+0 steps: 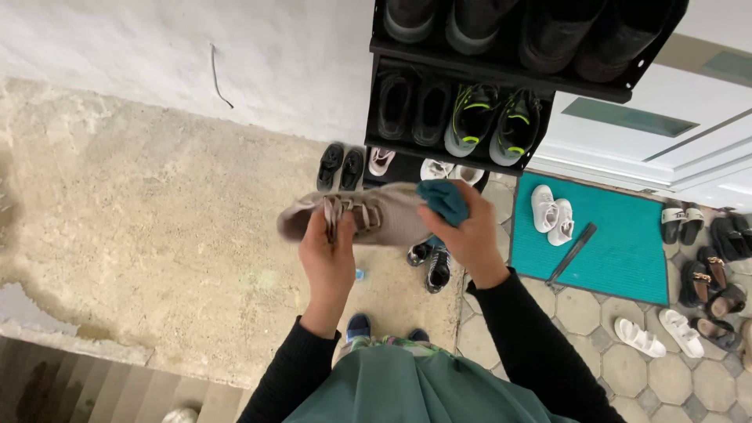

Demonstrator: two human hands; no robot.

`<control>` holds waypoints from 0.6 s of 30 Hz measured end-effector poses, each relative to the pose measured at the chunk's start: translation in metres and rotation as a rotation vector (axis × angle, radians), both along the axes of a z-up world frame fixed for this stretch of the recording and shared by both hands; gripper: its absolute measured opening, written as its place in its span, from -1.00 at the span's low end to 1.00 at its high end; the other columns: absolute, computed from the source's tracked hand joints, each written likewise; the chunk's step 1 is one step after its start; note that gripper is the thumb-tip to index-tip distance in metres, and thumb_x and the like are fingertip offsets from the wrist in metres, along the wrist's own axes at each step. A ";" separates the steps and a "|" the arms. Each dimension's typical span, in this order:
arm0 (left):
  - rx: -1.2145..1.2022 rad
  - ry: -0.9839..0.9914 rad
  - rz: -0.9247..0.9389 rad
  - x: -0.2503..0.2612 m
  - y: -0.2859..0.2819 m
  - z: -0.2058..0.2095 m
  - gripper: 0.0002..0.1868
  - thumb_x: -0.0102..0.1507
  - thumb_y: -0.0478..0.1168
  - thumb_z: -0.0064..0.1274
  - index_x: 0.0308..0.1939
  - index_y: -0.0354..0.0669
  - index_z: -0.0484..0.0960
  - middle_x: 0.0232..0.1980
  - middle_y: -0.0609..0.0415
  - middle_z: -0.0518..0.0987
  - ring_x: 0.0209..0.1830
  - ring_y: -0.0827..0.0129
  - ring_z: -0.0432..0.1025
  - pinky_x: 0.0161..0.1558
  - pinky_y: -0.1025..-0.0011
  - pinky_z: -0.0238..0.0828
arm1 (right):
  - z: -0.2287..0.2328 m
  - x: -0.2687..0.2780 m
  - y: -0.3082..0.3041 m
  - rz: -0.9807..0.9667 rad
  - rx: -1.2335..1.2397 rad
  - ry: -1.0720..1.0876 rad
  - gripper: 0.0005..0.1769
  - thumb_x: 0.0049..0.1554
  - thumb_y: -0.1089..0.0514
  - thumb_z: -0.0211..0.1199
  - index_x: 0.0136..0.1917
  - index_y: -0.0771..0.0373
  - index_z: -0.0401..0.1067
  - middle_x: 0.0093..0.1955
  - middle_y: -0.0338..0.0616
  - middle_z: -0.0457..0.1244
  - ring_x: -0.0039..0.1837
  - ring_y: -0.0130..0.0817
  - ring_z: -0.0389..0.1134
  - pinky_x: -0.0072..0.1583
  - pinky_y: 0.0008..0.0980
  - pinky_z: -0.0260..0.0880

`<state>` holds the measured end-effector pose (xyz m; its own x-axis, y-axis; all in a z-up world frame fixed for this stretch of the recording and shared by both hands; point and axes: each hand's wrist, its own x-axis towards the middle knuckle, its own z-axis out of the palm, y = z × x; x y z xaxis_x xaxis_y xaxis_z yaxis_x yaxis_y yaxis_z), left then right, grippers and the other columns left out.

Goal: The person wipes several shoes with a cloth, spraying cleaner on them as needed. They handle a pair of gray sneakers and a pair of black rollerblades, wiping each item thoroughly before placing them on a shoe rack.

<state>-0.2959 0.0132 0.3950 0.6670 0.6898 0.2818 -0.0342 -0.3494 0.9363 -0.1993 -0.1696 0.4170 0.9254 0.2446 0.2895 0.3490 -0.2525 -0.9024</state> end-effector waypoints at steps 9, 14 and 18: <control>-1.072 -0.284 0.060 0.037 0.006 -0.029 -0.74 0.27 -0.41 0.16 0.02 -0.40 0.54 -0.11 -0.19 0.66 -0.12 0.01 0.64 -0.17 0.05 0.66 | 0.021 0.009 0.001 -0.037 -0.217 -0.661 -0.58 0.19 0.06 0.49 0.19 0.35 0.51 0.28 0.15 0.29 0.31 0.19 0.35 0.33 0.08 0.34; -1.100 -0.343 0.043 0.024 -0.013 0.018 -0.81 0.31 -0.41 0.11 -0.01 -0.33 0.51 -0.13 -0.12 0.64 -0.21 0.12 0.61 -0.24 0.23 0.62 | -0.004 -0.001 0.003 -0.205 -0.319 -0.716 -0.63 0.27 0.10 0.35 0.27 0.32 0.49 0.31 0.03 0.23 0.31 0.05 0.28 0.36 -0.04 0.26; -0.945 -0.055 -0.113 0.014 -0.029 -0.016 -0.95 0.41 -0.33 0.02 -0.13 -0.18 0.58 -0.30 -0.01 0.62 -0.37 0.31 0.50 -0.30 0.49 0.41 | -0.025 0.002 0.013 -0.173 -0.518 -0.727 -0.59 0.01 0.29 0.36 0.16 0.36 0.48 0.20 0.07 0.25 0.27 0.17 0.23 0.38 0.15 0.13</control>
<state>-0.2816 -0.0154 0.3794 0.7463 0.5803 -0.3260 -0.0742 0.5592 0.8257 -0.1977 -0.1569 0.3920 0.5935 0.3815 0.7087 0.7074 -0.6671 -0.2334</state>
